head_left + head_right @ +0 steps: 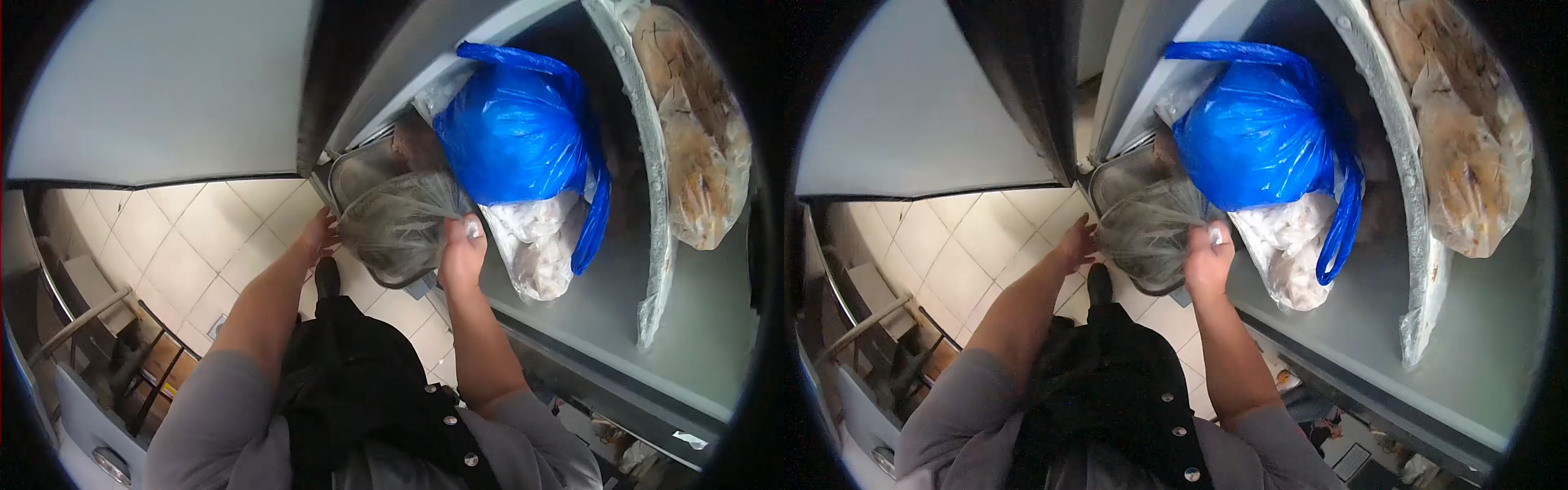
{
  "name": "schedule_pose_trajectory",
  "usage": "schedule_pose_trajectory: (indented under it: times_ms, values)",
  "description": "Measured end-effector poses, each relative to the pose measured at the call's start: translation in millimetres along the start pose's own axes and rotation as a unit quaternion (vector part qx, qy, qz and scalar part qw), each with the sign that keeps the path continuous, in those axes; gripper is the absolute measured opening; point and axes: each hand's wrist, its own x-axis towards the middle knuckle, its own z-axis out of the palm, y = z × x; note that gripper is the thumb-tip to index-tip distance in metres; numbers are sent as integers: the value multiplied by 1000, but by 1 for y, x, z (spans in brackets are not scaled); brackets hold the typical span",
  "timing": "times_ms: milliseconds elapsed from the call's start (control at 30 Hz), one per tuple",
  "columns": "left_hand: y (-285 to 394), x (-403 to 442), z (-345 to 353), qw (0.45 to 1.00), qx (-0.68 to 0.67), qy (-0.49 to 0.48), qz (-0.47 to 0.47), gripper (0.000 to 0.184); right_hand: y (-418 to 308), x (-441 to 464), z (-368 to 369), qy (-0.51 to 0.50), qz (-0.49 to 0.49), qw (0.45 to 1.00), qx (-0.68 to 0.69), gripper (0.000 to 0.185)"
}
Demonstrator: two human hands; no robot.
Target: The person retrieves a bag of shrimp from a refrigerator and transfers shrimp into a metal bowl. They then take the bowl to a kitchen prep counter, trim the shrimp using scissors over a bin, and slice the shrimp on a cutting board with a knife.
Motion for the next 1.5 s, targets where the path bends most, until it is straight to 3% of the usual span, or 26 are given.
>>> schedule_pose_trajectory:
  times_ms: [67,167,267,433,467,567,700,833,1067,1267,1367,1467,1500]
  values:
    - [6,15,-7,999,-30,-37,-7,80,-7,-9,-8,-12,-13,999,-41,21]
    - [20,11,3,985,174,-6,5,73,-28,-29,-30,-55,-31,994,-95,21]
    - [22,23,7,968,250,-15,-33,63,-52,-52,-51,-64,3,991,-119,17]
    - [19,14,41,971,240,-5,-12,58,-64,-81,-95,-111,-8,986,-122,15]
    - [19,9,48,969,247,1,-3,57,-74,-87,-95,-122,-46,978,-160,16]
    - [0,33,45,975,223,0,-19,58,-78,-99,-116,-155,-11,975,-156,18]
    - [-21,30,33,971,233,19,-57,52,-76,-109,-133,-128,-26,975,-182,20]
    - [-44,-2,25,973,212,22,-87,50,-59,-123,-156,-18,29,978,-205,16]
    - [-54,-18,18,982,167,-3,-93,49,-63,-129,-164,-33,69,984,-158,12]
    - [-59,37,28,989,146,-7,-37,48,-73,-132,-162,-42,59,980,-185,10]
    - [-23,50,66,991,132,-6,-7,41,-78,-137,-163,-41,65,973,-216,9]
    - [-22,59,88,995,64,-15,71,36,-76,-140,-164,-62,54,973,-216,9]
    - [-23,62,84,984,162,-35,69,34,-75,-141,-162,-71,46,975,-206,9]
